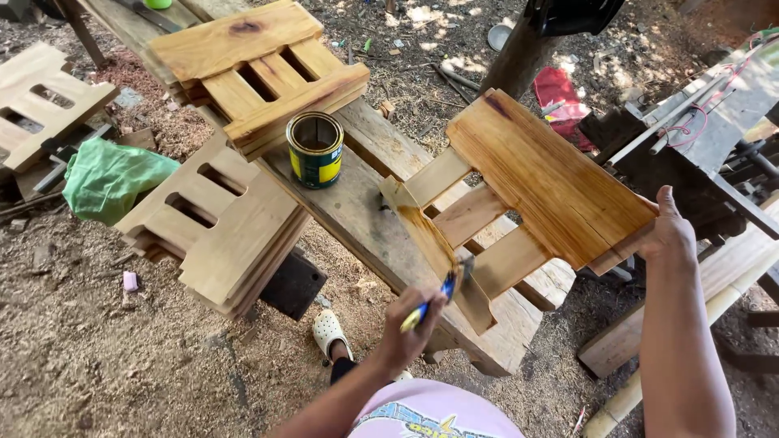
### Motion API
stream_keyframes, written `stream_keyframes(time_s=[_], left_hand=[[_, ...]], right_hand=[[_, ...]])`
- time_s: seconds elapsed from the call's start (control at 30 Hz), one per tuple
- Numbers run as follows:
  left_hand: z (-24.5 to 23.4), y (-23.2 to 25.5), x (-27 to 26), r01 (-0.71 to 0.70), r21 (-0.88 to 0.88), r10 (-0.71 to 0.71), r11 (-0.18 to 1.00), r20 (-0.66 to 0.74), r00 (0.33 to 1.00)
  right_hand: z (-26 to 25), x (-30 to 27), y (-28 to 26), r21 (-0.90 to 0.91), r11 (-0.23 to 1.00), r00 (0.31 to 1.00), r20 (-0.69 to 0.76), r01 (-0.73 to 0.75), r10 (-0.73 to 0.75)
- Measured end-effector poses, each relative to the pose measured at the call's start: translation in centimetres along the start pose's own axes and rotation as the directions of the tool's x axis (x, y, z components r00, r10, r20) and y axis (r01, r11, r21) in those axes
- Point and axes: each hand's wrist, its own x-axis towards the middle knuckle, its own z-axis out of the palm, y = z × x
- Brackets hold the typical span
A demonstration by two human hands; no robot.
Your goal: The person applies a wood stain to a wooden chair back using a paintbrush. They dip the brush into a can of stain and carefully coat the surface of the chair back, then set it aside and pick up another wooden piece to continue the process.
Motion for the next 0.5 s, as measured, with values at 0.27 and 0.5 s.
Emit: stream_keyframes(time_s=[0.27, 0.5], left_hand=[[-6.4, -10.9, 7.3, 0.528, -0.183, -0.524, 0.83, 0.07, 0.849], [-10.8, -20.0, 15.6, 0.215, 0.089, -0.209, 0.973, -0.074, 0.975]], right_hand=[[1.5, -1.1, -1.5, -0.108, 0.99, 0.995, -0.045, 0.088, -0.093], [7.3, -7.3, -4.6, -0.323, 0.945, 0.98, -0.168, 0.051, -0.11]])
